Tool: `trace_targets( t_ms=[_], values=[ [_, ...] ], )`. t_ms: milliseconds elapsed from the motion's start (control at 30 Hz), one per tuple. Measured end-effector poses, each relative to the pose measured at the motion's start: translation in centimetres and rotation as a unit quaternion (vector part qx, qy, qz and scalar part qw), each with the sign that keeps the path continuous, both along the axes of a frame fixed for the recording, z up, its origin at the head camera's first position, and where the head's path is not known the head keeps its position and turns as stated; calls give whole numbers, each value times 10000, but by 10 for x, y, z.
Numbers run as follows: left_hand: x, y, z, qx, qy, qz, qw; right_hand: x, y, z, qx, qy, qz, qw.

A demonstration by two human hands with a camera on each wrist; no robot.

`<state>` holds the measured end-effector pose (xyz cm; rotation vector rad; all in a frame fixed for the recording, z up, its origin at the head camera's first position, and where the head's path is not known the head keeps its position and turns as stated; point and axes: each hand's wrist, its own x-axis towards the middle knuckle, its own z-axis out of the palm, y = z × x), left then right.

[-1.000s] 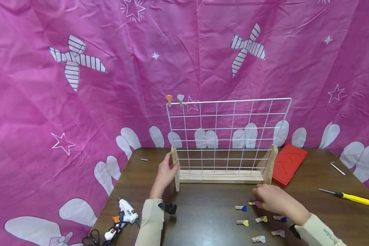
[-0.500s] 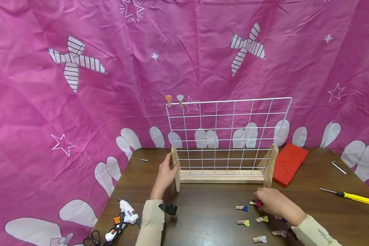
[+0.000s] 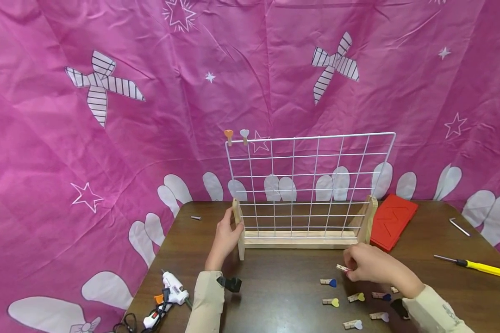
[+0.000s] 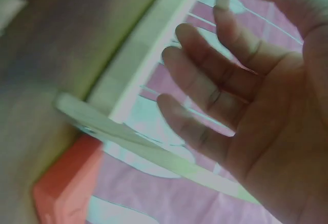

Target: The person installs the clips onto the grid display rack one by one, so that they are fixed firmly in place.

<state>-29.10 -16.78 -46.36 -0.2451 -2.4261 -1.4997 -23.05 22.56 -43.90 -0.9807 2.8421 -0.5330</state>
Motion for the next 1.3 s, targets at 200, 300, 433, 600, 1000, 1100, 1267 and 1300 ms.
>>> trace_targets(
  t_ms=[200, 300, 433, 600, 1000, 1100, 1267, 1300],
  values=[
    [-1, 1, -1, -60, 72, 45, 9999, -1, -4, 31, -287, 428, 54, 9987],
    [-1, 1, -1, -93, 140, 40, 9999, -3, -8, 46, -465, 688, 199, 9963],
    [-1, 0, 0, -74, 249, 8, 9997, -7, -15, 71, -786, 953, 611, 9905],
    [0, 1, 1, -101, 212, 15, 9997, -6, -30, 105, -1105, 1001, 1093, 9828],
    [2, 0, 4, -147, 200, 75, 9997, -12, -87, 199, -1331, 2594, 1075, 9505],
    [2, 1, 4, -179, 220, 84, 9996, -19, -101, 217, -1529, 2852, 943, 9415],
    [3, 1, 2, -158, 142, 56, 9998, -34, -128, 243, -1793, 3170, 691, 9287],
    [3, 1, 2, -166, 150, 56, 9997, -37, -134, 247, -1823, 3206, 626, 9274]
  ],
)
